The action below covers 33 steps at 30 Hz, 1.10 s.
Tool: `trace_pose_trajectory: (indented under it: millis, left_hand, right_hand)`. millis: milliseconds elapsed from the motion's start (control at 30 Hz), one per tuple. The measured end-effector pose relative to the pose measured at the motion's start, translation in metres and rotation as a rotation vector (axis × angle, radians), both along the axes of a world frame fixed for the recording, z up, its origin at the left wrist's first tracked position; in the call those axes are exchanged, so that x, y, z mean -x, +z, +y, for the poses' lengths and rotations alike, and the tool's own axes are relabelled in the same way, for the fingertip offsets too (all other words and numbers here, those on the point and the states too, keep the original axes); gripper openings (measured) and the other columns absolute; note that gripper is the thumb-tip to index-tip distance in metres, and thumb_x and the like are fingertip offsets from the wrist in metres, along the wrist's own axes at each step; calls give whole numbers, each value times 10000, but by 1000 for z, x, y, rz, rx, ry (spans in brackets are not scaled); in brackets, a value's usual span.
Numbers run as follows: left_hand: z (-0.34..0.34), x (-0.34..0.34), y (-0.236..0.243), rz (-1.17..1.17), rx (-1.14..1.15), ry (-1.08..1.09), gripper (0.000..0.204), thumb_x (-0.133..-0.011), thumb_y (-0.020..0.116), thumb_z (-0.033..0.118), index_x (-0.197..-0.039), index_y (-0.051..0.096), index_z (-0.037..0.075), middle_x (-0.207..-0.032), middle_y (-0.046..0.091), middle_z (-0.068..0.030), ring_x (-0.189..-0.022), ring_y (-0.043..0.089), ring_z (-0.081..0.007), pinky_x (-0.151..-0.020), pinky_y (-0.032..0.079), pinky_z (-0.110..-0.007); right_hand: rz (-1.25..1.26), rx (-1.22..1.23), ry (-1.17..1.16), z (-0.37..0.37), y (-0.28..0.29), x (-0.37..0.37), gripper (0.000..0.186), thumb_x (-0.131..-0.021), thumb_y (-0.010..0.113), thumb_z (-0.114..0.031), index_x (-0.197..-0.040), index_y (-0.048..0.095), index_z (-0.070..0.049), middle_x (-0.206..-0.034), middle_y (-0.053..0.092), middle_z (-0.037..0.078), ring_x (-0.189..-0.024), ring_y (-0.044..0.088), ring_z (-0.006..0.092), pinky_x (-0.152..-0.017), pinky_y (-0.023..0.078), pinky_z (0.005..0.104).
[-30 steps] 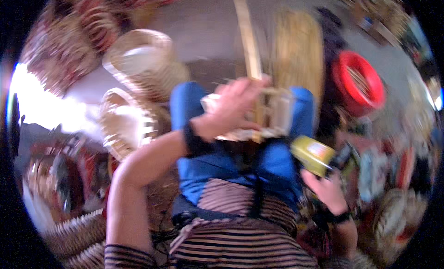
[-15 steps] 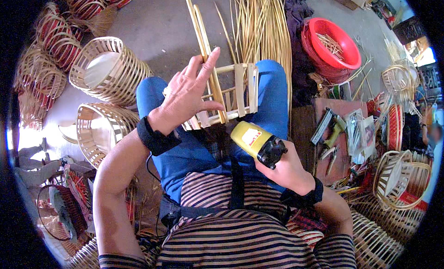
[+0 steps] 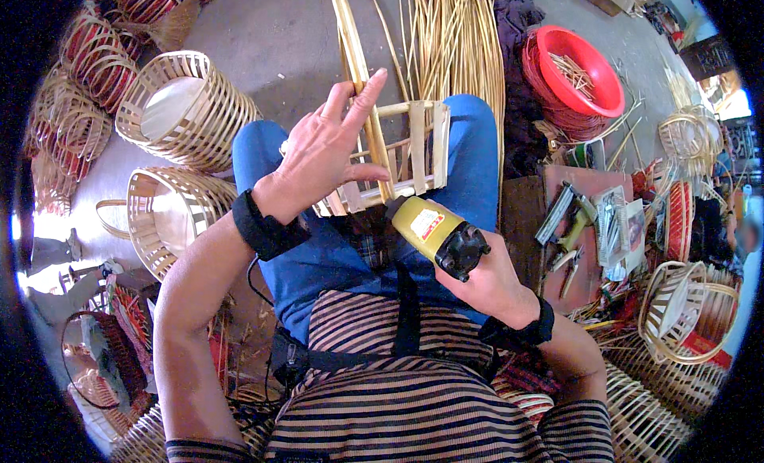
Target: The person assembles wooden baskets by attaching handles and structural strips using a pneumatic nail gun and trimming excess material with snips.
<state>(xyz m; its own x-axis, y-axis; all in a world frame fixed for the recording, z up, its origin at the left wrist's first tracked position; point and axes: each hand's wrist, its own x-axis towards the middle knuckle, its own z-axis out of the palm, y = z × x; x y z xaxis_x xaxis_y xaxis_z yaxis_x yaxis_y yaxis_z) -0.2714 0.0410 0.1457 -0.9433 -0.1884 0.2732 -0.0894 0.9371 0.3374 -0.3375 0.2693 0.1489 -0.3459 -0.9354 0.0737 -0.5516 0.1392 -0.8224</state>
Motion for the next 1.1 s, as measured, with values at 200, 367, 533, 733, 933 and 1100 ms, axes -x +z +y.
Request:
trace_pose_trajectory:
  millis: [200,367,533,733,933,1100]
  left_hand:
    - [3,1,1,-10,6,13,1017,-460,686,432,-1271,151,130,-988,374,-149,-769,507,-316,-637,426,-358]
    - [4,1,4,-58,-7,-12,994,-498,703,381,-1275,131,140,-1027,375,-144,-784,511,-309,-664,436,-359]
    - [-18,24,12,244,-573,189,652,-750,554,252,-1233,187,12,-1000,472,-124,-767,516,-154,-702,444,-321]
    - [-28,47,15,49,-1230,146,315,-853,365,288,-928,515,21,-762,559,-27,-646,504,-89,-648,404,-217]
    - [-13,46,15,137,-1282,146,291,-854,367,264,-924,509,19,-711,532,-9,-640,486,-75,-606,395,-202]
    - [-10,42,15,183,-1329,137,291,-855,368,272,-921,513,28,-699,525,-4,-638,482,-69,-600,395,-201]
  right_hand:
    - [-146,-57,-66,-1,4,-6,228,-636,579,-37,-857,546,6,-776,577,120,-694,565,229,-646,438,297]
    - [-25,-56,-77,7,6,-8,231,-648,589,-57,-871,551,-8,-837,579,97,-758,563,208,-709,420,300]
    - [-66,-43,-126,6,30,11,297,-650,600,-68,-933,528,-12,-891,568,91,-804,544,194,-732,409,306]
    - [-449,-37,-270,-22,42,25,289,-671,574,-43,-949,514,8,-877,569,91,-806,540,154,-723,417,278]
    - [-416,-43,-271,-30,24,25,321,-656,585,-76,-958,514,4,-906,554,121,-821,541,220,-744,409,298]
    - [-342,132,-214,-33,16,25,313,-652,587,-73,-947,515,4,-907,550,124,-835,534,221,-748,406,301]
